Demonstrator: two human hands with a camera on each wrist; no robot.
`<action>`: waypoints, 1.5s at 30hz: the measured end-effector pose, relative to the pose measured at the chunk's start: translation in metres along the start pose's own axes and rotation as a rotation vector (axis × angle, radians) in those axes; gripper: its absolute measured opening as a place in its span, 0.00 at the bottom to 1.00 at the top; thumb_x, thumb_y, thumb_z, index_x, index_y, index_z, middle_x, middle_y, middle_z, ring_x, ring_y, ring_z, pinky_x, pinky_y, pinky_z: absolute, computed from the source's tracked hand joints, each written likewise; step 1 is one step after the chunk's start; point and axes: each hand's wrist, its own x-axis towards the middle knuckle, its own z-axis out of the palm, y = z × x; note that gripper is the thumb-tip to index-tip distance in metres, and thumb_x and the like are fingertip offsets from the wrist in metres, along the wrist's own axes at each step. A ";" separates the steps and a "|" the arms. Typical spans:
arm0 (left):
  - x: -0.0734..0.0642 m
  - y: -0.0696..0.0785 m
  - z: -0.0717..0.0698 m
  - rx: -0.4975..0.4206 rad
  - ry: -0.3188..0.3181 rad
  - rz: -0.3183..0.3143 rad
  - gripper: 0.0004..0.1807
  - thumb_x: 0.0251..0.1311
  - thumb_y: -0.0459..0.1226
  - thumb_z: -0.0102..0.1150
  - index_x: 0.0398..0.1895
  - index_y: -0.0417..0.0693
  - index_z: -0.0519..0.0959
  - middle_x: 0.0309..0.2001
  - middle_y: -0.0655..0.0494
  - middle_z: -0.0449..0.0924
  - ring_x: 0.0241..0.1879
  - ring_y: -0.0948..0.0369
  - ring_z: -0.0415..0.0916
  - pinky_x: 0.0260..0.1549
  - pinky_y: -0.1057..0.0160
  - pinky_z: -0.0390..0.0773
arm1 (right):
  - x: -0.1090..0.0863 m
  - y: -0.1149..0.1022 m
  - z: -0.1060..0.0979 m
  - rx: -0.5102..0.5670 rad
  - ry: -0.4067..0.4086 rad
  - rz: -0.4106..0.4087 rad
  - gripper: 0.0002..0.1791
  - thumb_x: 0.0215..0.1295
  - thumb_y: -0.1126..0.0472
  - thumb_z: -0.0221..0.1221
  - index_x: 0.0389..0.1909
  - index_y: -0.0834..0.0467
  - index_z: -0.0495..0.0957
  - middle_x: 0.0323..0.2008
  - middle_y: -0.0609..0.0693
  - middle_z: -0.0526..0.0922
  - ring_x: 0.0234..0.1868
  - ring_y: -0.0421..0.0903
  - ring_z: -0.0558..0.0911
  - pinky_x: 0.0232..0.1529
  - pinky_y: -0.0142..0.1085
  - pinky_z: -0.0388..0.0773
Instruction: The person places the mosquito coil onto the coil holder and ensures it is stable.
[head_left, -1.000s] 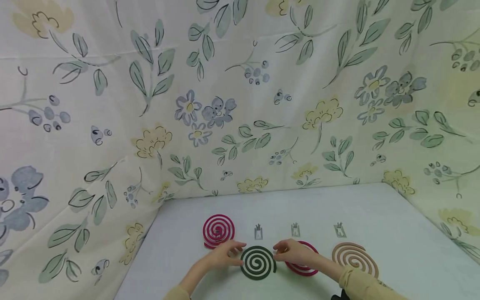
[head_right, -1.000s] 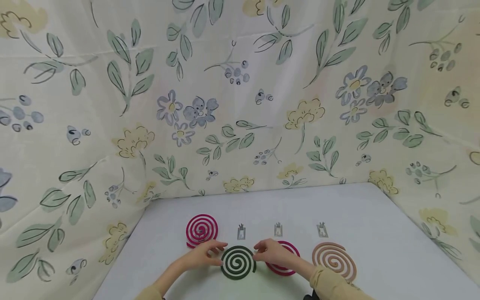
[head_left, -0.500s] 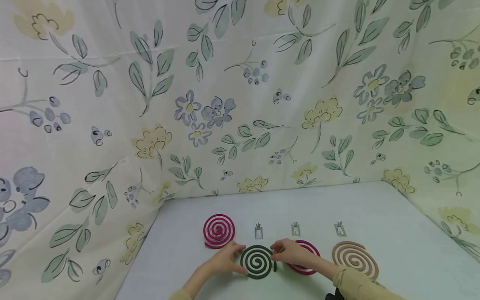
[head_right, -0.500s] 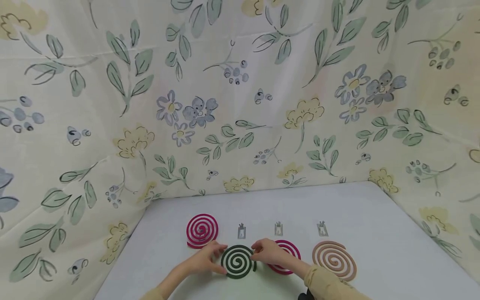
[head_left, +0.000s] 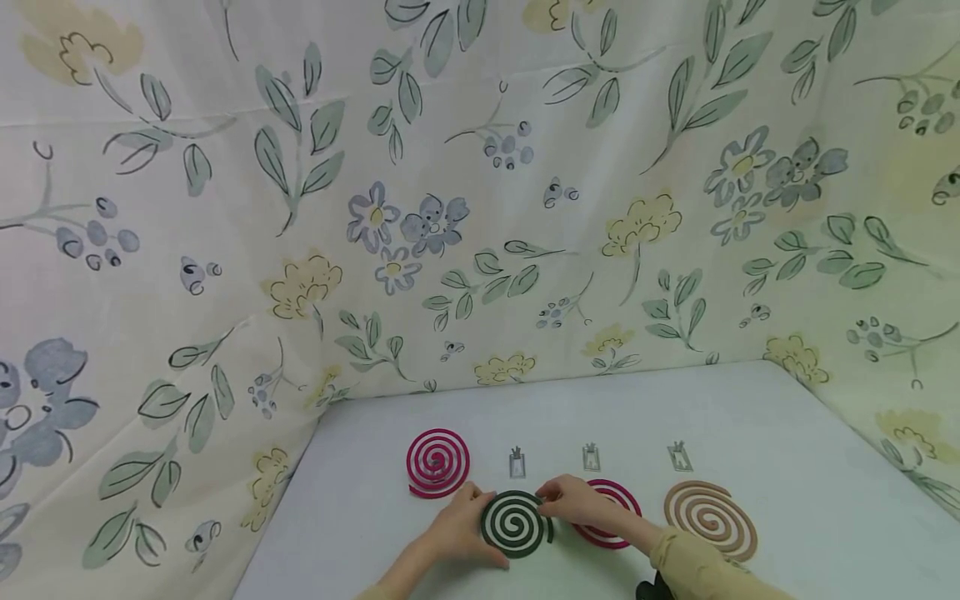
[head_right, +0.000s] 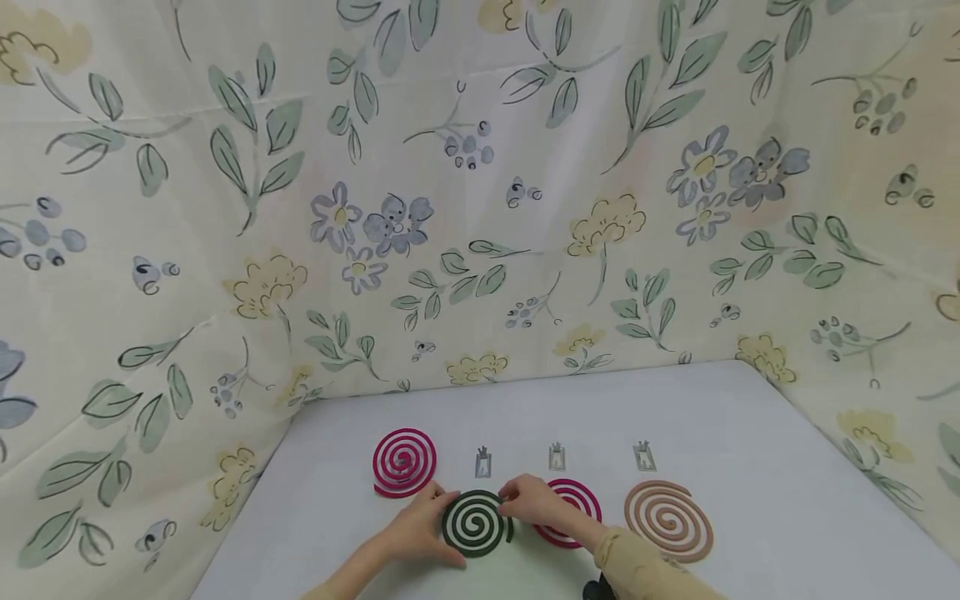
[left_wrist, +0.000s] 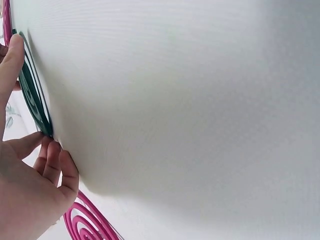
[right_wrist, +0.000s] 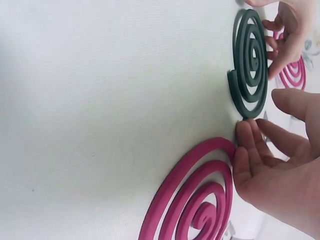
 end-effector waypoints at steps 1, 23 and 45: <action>0.000 0.001 0.000 -0.009 -0.003 -0.005 0.54 0.29 0.58 0.76 0.63 0.42 0.69 0.42 0.61 0.63 0.40 0.68 0.62 0.42 0.68 0.71 | 0.001 0.000 0.001 -0.006 0.003 0.000 0.15 0.58 0.62 0.62 0.43 0.66 0.81 0.33 0.51 0.82 0.33 0.45 0.76 0.35 0.40 0.77; 0.000 -0.002 -0.008 -0.115 0.153 -0.011 0.24 0.39 0.37 0.75 0.41 0.35 0.77 0.30 0.56 0.73 0.29 0.67 0.65 0.28 0.68 0.69 | -0.009 -0.003 -0.006 -0.077 0.031 -0.062 0.07 0.55 0.63 0.63 0.29 0.65 0.81 0.25 0.50 0.80 0.27 0.43 0.75 0.28 0.36 0.75; 0.002 0.028 0.015 -0.104 0.068 -0.083 0.52 0.31 0.56 0.77 0.61 0.41 0.70 0.37 0.57 0.61 0.34 0.62 0.61 0.33 0.66 0.66 | 0.006 -0.012 -0.022 -0.315 -0.053 -0.178 0.29 0.38 0.80 0.64 0.49 0.67 0.76 0.36 0.56 0.76 0.33 0.47 0.74 0.33 0.37 0.76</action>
